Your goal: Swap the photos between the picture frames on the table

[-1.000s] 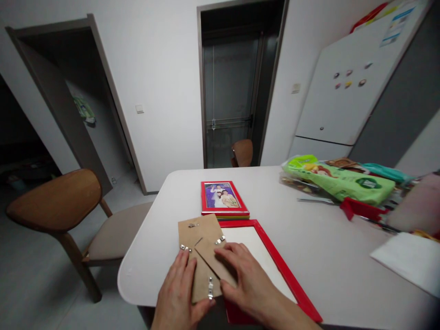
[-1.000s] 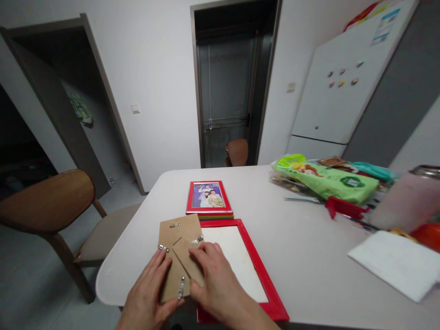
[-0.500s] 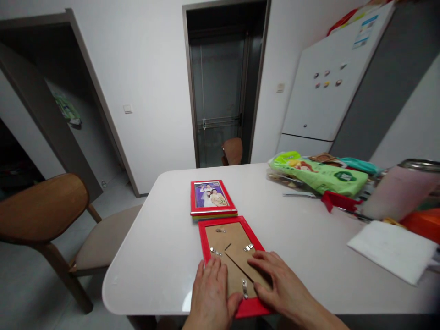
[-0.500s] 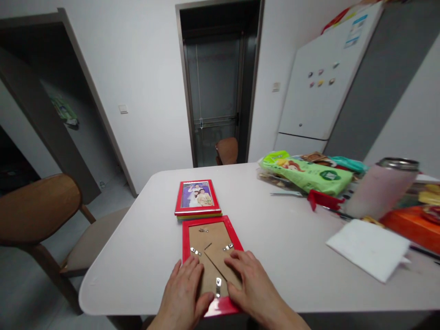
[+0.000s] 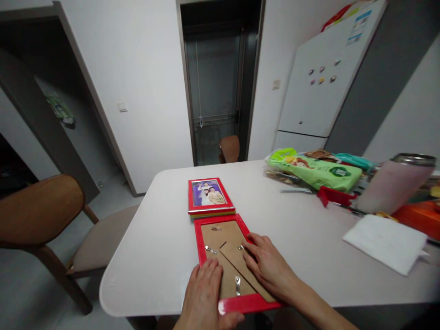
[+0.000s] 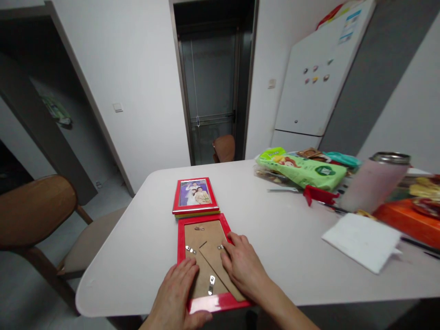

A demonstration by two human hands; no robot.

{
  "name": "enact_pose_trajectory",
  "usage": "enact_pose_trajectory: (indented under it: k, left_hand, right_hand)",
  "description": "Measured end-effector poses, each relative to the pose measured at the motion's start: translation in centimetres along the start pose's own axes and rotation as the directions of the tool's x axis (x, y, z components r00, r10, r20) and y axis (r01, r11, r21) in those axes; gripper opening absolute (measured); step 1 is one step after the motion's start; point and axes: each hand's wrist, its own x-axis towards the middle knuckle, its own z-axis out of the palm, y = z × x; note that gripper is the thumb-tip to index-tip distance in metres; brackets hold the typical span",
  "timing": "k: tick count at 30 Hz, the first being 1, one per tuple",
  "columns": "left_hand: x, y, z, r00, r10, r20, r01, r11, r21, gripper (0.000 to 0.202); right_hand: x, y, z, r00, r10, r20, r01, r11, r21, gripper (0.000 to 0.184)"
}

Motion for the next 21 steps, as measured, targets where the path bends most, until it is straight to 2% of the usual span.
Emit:
enact_pose_trajectory:
  k: [3, 13, 17, 21]
  left_hand:
    - [-0.1, 0.0, 0.2, 0.999, -0.016, -0.036, 0.015, 1.0, -0.013, 0.076]
    - [0.0, 0.4, -0.6, 0.997, -0.068, 0.031, 0.068, 0.998, -0.017, 0.076]
    - [0.0, 0.4, -1.0, 0.996, -0.034, 0.077, 0.033, 0.999, 0.007, 0.077]
    - [-0.2, 0.4, -1.2, 0.997, -0.023, 0.078, 0.022, 1.0, 0.01, 0.076]
  right_hand:
    - [0.1, 0.3, 0.1, 1.0, 0.006, -0.004, -0.006, 1.0, 0.026, 0.029]
    - [-0.2, 0.6, -0.2, 0.998, 0.006, 0.056, -0.011, 0.996, 0.087, 0.031]
    - [-0.8, 0.9, -0.2, 0.998, -0.025, 0.058, 0.019, 0.995, 0.096, 0.032]
    - [-1.4, 1.3, -0.1, 1.0, -0.007, 0.012, 0.006, 0.995, 0.101, 0.034]
